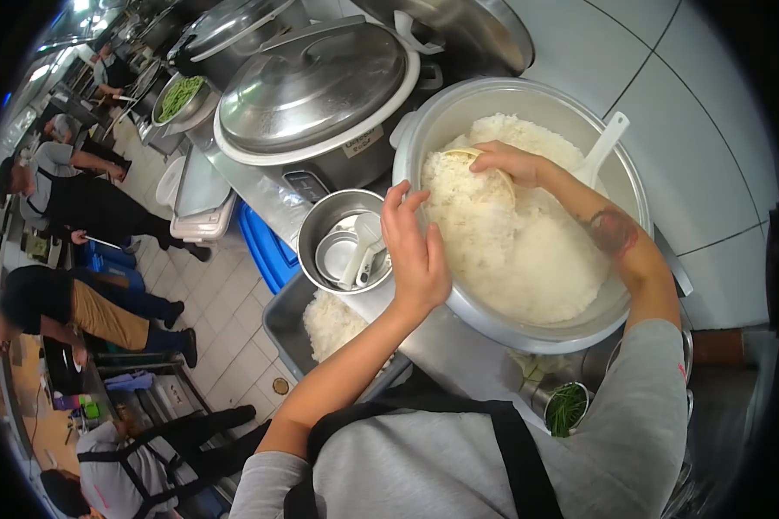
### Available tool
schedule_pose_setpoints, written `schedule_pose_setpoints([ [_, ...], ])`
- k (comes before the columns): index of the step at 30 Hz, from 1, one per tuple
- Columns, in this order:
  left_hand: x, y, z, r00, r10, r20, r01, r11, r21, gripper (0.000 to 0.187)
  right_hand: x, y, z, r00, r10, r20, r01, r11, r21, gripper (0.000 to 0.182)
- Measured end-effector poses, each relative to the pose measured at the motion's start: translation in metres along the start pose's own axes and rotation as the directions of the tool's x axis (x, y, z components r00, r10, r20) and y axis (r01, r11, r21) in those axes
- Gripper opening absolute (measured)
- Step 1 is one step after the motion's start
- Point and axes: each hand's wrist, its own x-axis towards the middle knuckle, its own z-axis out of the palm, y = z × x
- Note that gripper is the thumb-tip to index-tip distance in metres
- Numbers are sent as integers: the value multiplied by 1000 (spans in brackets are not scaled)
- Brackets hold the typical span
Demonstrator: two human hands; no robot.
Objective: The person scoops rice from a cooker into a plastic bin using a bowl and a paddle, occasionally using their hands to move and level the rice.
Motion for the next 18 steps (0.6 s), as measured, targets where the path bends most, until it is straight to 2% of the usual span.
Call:
schedule_pose_setpoints([
  [1,0,0,0,1000,-13,4,13,1000,-6,37,2,3,0,1000,-2,14,2,1000,2,44],
  [3,0,-1,-1,1000,-27,0,27,1000,-3,38,4,8,-1,985,148,89,-163,966,203,45],
  [4,-1,-1,-1,1000,-28,1,28,999,-18,39,2,13,-1,984,147,99,-165,966,200,45],
  [6,-1,-2,-1,999,-35,-1,35,999,-27,41,-4,26,2,981,115,154,-164,916,367,48],
  [7,0,-1,-2,999,-35,2,35,999,-6,41,-9,29,2,980,117,161,-170,914,369,48],
  [13,-3,0,0,999,-43,-12,44,998,50,40,-62,32,11,981,-2,194,-83,900,429,54],
  [15,-3,1,1,996,-80,-27,81,996,35,38,-90,25,23,987,-75,144,7,905,425,59],
  [16,-4,0,2,996,-74,-41,75,997,26,36,-102,23,29,988,-71,138,6,906,424,59],
  [18,-4,-1,2,997,-63,-45,65,998,24,36,-124,23,38,998,-58,23,41,886,461,62],
])
